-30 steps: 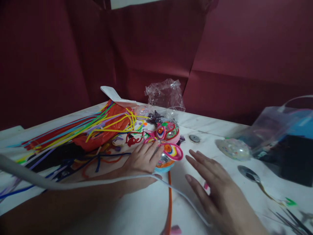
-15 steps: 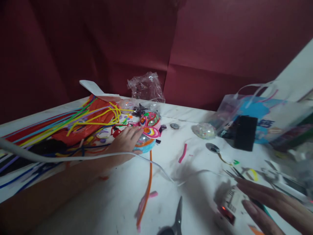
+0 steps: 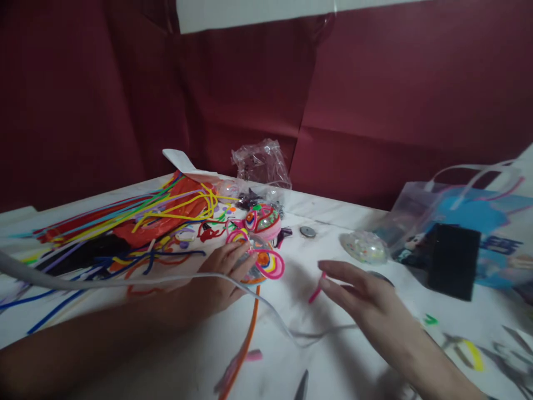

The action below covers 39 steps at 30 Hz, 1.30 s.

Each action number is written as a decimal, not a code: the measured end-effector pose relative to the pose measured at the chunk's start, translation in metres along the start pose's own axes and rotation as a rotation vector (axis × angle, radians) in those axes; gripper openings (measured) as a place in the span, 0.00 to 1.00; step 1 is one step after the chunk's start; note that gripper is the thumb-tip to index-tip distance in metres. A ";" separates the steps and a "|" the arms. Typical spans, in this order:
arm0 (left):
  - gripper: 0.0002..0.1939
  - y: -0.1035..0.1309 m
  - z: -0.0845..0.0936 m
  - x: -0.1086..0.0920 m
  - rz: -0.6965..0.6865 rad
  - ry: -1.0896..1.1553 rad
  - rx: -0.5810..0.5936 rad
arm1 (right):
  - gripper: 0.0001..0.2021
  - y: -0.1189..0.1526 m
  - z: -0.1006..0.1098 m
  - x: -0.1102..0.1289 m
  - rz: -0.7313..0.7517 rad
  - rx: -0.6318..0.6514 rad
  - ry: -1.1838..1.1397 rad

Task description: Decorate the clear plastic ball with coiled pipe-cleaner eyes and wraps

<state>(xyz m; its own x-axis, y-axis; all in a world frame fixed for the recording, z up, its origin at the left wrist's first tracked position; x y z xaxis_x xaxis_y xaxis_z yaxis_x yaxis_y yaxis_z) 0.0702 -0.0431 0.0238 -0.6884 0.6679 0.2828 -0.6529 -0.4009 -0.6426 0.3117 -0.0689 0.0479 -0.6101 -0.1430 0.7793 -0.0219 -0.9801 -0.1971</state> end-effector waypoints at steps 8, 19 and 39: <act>0.22 0.008 -0.005 0.002 0.035 -0.071 0.000 | 0.22 -0.057 -0.093 0.027 -0.039 0.196 -0.322; 0.21 0.010 -0.008 -0.003 0.014 -0.018 -0.020 | 0.31 -0.052 -0.094 0.035 0.009 0.248 -0.359; 0.20 0.006 0.000 -0.018 -0.069 0.153 -0.003 | 0.23 -0.060 -0.100 0.022 -0.048 0.227 -0.321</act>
<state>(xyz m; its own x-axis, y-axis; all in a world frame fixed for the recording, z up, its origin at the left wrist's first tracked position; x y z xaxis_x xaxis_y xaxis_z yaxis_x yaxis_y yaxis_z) 0.0785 -0.0572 0.0150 -0.5854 0.7818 0.2148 -0.6963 -0.3490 -0.6272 0.2205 0.0002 0.0171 -0.3331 -0.0964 0.9380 0.1533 -0.9871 -0.0470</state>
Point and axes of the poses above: each hand's wrist, its own y-axis away from the middle knuckle, its own z-axis out of the back of the hand, x = y × z, the point moved 5 cm from there along -y, towards the middle knuckle
